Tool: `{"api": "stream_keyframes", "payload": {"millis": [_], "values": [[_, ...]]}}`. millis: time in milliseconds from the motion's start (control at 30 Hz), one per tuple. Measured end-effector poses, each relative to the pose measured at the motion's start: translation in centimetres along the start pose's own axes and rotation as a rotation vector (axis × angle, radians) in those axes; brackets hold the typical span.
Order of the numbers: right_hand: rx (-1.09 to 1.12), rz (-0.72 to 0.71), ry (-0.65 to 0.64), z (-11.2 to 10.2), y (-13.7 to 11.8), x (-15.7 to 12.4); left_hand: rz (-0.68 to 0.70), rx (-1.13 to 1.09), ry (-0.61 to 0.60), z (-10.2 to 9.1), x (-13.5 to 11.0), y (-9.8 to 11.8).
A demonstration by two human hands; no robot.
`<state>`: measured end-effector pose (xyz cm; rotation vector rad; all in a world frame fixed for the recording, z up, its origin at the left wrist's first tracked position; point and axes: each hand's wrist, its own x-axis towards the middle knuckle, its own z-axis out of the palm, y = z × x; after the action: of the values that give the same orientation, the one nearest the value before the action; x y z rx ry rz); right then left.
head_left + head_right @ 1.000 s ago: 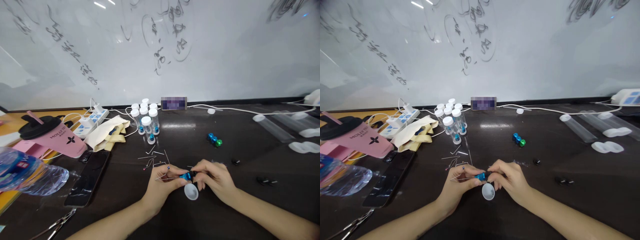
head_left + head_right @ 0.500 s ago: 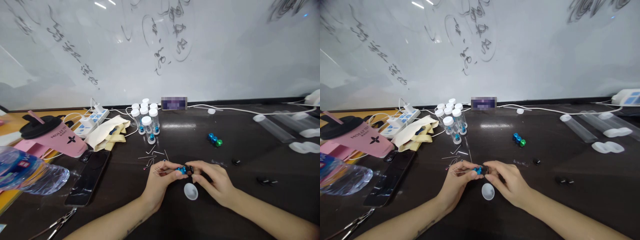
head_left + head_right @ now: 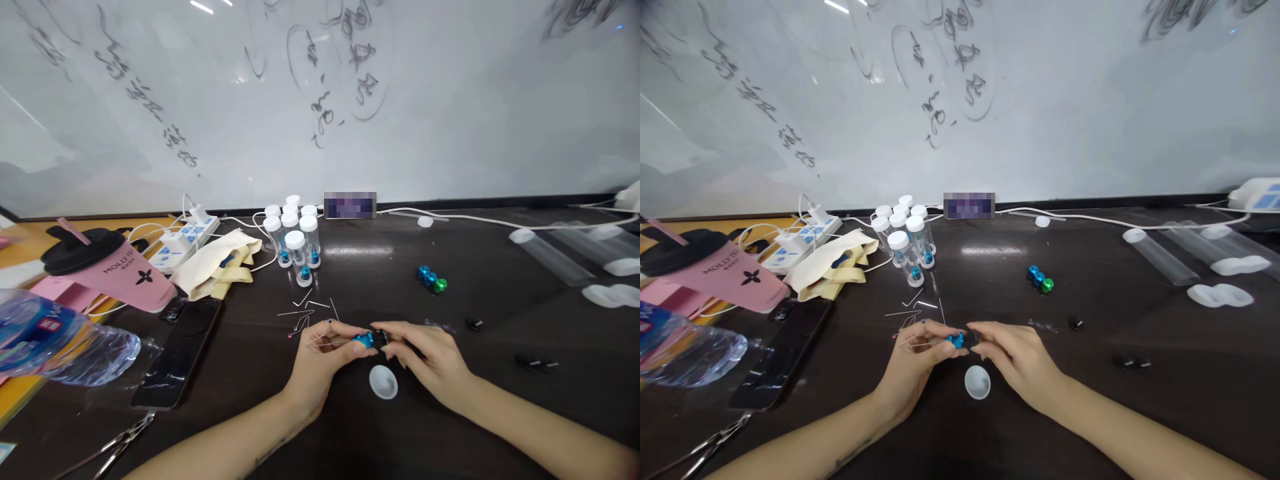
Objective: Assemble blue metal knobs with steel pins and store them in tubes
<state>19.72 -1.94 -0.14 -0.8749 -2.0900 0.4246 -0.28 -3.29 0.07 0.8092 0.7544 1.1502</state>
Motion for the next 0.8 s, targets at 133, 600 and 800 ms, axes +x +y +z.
{"api": "stream_keyframes", "payload": {"millis": [133,600,800], "values": [[0.066,0.014,-0.051,-0.17,0.05,0.14,0.016,0.019,-0.037,-0.12,-0.10,-0.09],[0.074,0.011,-0.086,-0.23,-0.29,0.40,-0.027,-0.060,-0.047,0.15,-0.10,-0.03],[0.043,0.039,-0.013,0.10,-0.07,0.08,-0.041,-0.153,0.046,-0.08,0.27,0.02]]}}
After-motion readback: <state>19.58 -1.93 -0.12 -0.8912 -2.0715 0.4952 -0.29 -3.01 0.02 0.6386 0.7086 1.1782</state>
